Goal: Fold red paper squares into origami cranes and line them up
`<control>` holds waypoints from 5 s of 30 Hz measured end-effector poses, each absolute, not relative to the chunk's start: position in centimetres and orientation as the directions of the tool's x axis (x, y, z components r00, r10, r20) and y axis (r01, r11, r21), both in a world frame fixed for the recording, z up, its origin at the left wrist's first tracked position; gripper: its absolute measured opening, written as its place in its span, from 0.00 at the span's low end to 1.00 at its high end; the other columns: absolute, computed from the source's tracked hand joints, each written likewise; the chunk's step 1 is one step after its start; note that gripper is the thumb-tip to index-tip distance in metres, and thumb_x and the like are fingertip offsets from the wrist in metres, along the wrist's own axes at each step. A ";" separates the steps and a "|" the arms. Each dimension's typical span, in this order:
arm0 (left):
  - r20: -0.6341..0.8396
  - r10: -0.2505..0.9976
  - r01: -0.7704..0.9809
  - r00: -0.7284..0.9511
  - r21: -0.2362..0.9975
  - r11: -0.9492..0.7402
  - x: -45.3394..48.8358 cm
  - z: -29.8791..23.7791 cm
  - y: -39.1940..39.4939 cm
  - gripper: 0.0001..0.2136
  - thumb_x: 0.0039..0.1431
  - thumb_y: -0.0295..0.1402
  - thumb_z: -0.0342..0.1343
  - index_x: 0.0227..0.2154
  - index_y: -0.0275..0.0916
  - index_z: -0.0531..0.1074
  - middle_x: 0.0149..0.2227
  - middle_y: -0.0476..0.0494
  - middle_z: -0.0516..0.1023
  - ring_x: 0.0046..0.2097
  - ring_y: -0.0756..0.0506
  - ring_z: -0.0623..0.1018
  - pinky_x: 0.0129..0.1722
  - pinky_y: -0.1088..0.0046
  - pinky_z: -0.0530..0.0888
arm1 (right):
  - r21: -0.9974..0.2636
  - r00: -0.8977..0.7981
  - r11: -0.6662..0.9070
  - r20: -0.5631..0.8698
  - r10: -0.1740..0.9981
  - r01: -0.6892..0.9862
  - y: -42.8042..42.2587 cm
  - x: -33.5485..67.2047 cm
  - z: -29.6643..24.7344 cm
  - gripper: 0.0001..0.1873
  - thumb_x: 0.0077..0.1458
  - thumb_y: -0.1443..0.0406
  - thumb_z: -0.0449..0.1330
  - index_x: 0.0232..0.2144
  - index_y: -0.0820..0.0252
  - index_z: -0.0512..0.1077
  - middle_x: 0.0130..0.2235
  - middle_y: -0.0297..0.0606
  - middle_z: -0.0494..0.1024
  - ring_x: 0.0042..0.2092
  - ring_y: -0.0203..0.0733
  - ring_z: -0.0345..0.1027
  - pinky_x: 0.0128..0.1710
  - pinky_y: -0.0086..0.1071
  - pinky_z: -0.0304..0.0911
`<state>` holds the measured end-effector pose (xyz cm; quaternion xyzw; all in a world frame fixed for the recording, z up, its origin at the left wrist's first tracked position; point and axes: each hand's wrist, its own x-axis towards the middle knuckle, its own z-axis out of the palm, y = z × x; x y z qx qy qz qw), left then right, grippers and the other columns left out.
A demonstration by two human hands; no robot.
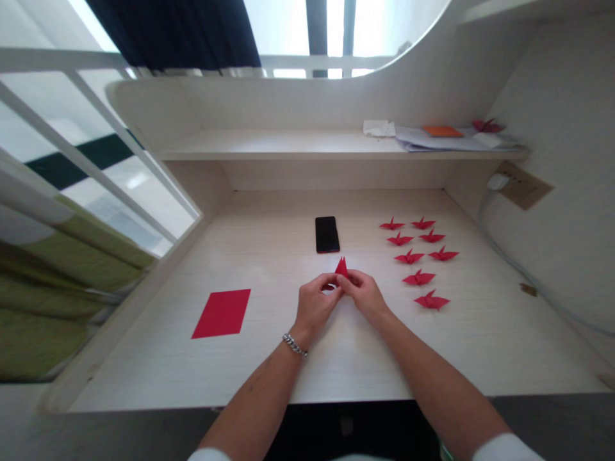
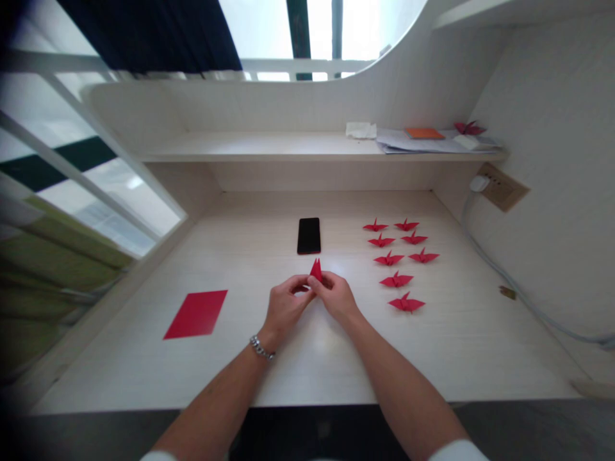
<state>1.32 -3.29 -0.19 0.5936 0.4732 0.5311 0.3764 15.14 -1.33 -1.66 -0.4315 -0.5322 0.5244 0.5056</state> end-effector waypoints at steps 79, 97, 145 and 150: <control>-0.021 0.998 -0.157 -0.051 0.988 0.013 1.2 -1.0 -2.3 0.21 0.40 0.34 0.69 0.37 0.35 0.68 0.26 0.46 0.78 0.28 0.47 0.78 0.30 0.73 0.74 | -0.970 -0.033 -0.119 -0.115 0.993 -0.212 -1.4 15.6 -1.3 0.24 0.38 0.57 0.69 0.37 0.58 0.66 0.24 0.31 0.76 0.26 0.41 0.73 0.29 0.34 0.69; -0.066 0.993 -0.242 -0.100 0.970 0.040 1.1 -1.5 -1.8 0.14 0.46 0.39 0.65 0.32 0.34 0.73 0.29 0.44 0.78 0.30 0.49 0.77 0.30 0.74 0.73 | -0.978 -0.142 -0.139 -0.118 0.983 -0.154 -1.8 15.2 -1.8 0.22 0.37 0.62 0.70 0.36 0.60 0.69 0.25 0.32 0.77 0.25 0.38 0.71 0.27 0.31 0.66; 0.031 1.000 0.040 -0.005 0.999 -0.030 0.2 -1.5 -2.0 0.12 0.48 0.38 0.64 0.29 0.33 0.78 0.29 0.40 0.81 0.30 0.46 0.78 0.33 0.71 0.75 | -0.983 -0.114 0.050 0.030 0.993 0.175 -2.1 16.7 -0.8 0.10 0.47 0.61 0.64 0.32 0.61 0.77 0.25 0.37 0.78 0.26 0.40 0.73 0.30 0.32 0.69; 0.027 1.000 0.026 0.009 0.999 -0.027 0.2 -1.4 -1.9 0.11 0.47 0.38 0.65 0.29 0.33 0.78 0.29 0.41 0.80 0.31 0.46 0.77 0.34 0.71 0.74 | -0.988 -0.141 0.024 0.002 0.990 0.152 -2.1 16.8 -0.4 0.10 0.47 0.61 0.64 0.30 0.62 0.78 0.23 0.36 0.77 0.25 0.38 0.71 0.28 0.31 0.67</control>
